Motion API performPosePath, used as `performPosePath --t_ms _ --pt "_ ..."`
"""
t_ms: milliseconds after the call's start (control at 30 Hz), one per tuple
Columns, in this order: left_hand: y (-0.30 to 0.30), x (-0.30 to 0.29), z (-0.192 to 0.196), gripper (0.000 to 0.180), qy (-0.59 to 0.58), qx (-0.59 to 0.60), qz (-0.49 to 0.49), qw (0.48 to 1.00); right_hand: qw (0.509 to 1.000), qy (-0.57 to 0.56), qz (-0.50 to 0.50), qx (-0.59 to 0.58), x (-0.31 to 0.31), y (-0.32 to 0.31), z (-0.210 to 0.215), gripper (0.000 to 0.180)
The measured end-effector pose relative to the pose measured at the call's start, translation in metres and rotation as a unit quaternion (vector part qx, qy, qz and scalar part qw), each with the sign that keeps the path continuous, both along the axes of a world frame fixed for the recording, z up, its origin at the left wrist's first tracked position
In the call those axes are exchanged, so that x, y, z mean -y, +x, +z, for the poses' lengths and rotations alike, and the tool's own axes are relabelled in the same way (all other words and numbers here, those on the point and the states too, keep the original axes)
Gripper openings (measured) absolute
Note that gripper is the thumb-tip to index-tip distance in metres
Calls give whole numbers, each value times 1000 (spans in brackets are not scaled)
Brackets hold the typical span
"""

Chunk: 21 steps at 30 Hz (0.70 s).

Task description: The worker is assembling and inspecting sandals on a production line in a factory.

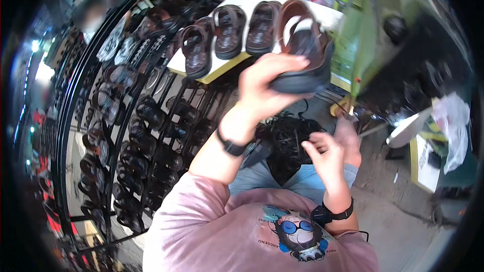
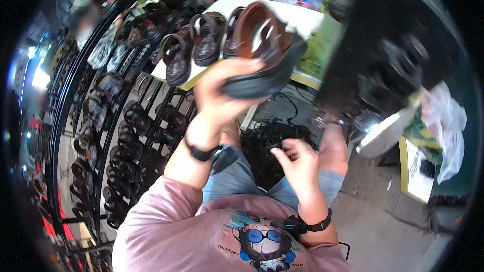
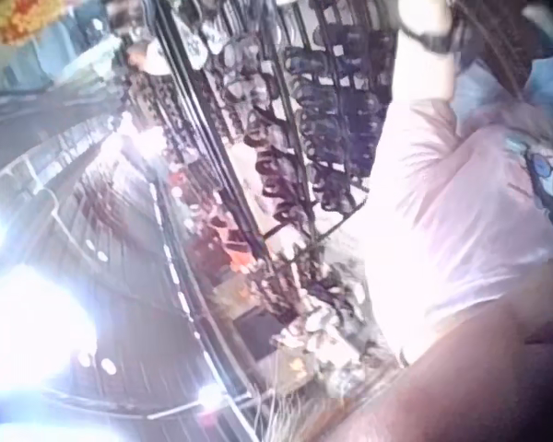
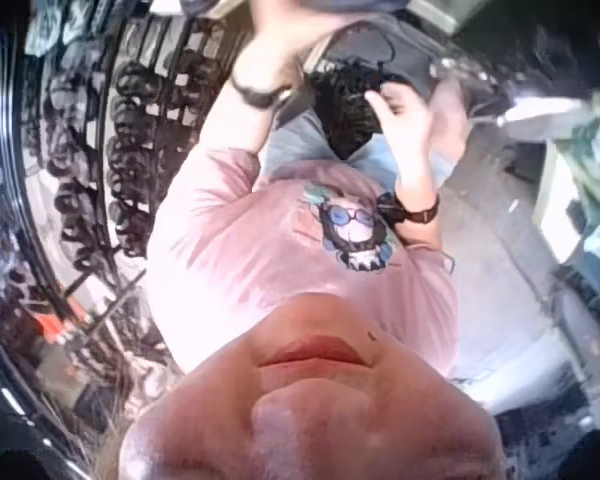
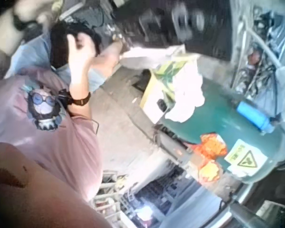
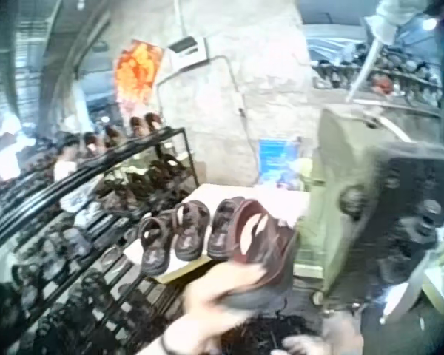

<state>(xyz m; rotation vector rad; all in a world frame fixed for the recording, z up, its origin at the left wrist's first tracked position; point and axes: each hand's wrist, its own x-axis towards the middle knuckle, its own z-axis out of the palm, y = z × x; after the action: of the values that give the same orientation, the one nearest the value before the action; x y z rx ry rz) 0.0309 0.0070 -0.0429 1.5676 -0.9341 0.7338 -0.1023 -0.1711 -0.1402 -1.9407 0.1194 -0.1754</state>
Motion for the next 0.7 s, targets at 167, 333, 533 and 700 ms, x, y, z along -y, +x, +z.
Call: performPosePath --t_ms 167,333,533,700 --pt "77 -22 -64 37 290 -140 101 941 978 -96 117 144 -68 61 52 30" --pt "80 -120 -42 46 82 -151 449 877 978 -5 -6 208 -83 176 58 45" --pt "181 -185 -72 66 303 -312 380 816 917 -323 -169 -164 -122 332 52 71" --pt "236 -188 -80 29 257 -343 299 853 927 -353 -123 -37 -116 359 27 38"
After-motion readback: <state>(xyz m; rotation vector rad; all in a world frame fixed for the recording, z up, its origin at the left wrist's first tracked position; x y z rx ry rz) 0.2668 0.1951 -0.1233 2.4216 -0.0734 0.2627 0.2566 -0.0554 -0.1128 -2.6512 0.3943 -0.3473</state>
